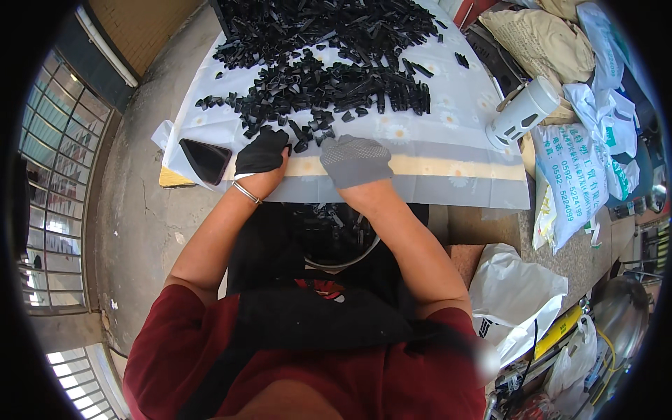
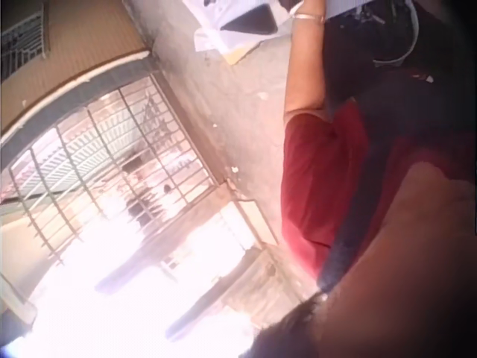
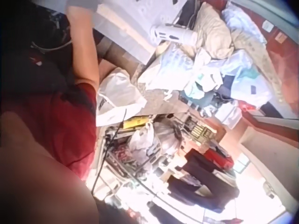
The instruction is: Sorting small black parts on a table and then placing them into a bag within a bucket.
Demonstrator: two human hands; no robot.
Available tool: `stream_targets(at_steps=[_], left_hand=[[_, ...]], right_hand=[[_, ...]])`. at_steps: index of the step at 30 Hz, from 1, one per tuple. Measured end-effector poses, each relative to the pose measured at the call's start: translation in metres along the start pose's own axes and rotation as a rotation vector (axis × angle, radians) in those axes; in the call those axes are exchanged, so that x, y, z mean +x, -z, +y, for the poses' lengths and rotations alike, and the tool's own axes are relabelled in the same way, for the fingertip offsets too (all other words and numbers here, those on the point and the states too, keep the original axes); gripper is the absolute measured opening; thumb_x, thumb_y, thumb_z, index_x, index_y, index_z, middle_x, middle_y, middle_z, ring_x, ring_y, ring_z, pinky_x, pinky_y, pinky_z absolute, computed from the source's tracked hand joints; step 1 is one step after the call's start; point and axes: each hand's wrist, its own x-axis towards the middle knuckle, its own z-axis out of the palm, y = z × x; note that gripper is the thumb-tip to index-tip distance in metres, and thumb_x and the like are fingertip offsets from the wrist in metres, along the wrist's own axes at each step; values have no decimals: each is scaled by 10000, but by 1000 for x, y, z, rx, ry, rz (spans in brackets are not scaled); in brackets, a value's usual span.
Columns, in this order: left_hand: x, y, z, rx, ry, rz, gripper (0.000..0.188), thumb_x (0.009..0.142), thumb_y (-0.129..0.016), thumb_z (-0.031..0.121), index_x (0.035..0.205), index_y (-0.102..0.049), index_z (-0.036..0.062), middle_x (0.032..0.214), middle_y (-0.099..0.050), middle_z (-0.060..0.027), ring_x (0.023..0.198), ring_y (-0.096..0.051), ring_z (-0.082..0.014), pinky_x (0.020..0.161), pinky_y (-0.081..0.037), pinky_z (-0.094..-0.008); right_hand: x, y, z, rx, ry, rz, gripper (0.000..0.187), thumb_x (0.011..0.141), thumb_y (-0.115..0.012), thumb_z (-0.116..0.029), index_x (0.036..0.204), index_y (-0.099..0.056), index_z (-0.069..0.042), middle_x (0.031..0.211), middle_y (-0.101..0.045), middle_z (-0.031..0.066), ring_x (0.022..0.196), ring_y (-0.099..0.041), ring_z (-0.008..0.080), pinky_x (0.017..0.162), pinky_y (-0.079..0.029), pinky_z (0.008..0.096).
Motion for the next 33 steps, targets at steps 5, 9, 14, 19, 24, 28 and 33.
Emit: stream_targets(at_steps=[5,9,14,19,24,28,33], left_hand=[[2,1,-7,-46,-7,-77,199,752,-522,123,944,-554,76,880,-558,-154,800,-573,-301,673,-473,-382],[-5,7,-11,-115,2,-16,221,772,-478,108,971,-572,94,882,-583,-147,804,-581,-318,701,-473,-394],[-9,17,-16,-272,-1,61,249,740,-540,141,973,-572,57,914,-583,-173,827,-564,-350,742,-458,-402],[-20,23,-16,-806,303,-198,252,776,-560,220,960,-574,48,837,-621,-142,732,-605,-277,665,-470,-344],[-35,43,22,-925,347,-408,244,820,-490,221,938,-565,21,798,-604,-145,673,-587,-236,627,-464,-326],[-50,46,34,-561,-93,-357,221,837,-385,125,969,-524,15,930,-574,-153,837,-569,-282,717,-450,-324],[-62,34,34,-802,9,-320,274,872,-390,162,1075,-515,26,986,-580,-153,863,-565,-275,754,-443,-311]], right_hand=[[65,-35,-7,-42,177,-86,157,745,-512,-163,825,-621,-83,790,-579,110,740,-578,274,622,-456,377],[90,-49,-4,-221,156,-191,187,735,-493,-160,839,-642,-115,821,-607,127,781,-593,272,658,-470,364],[90,-32,2,-165,142,14,144,735,-551,-161,818,-613,-61,839,-599,124,763,-586,280,662,-466,390],[41,-21,6,279,29,203,203,768,-559,-152,941,-577,-47,847,-611,117,749,-580,291,645,-456,387],[-3,11,-26,420,-18,-22,280,818,-538,-259,1015,-558,-61,867,-601,125,744,-563,308,630,-437,408],[-18,14,-34,252,39,-34,258,819,-548,-270,969,-543,-59,792,-586,120,713,-557,303,612,-430,403],[-17,15,-44,420,-16,-74,227,833,-534,-261,894,-531,-43,731,-569,116,686,-548,304,607,-426,392]])
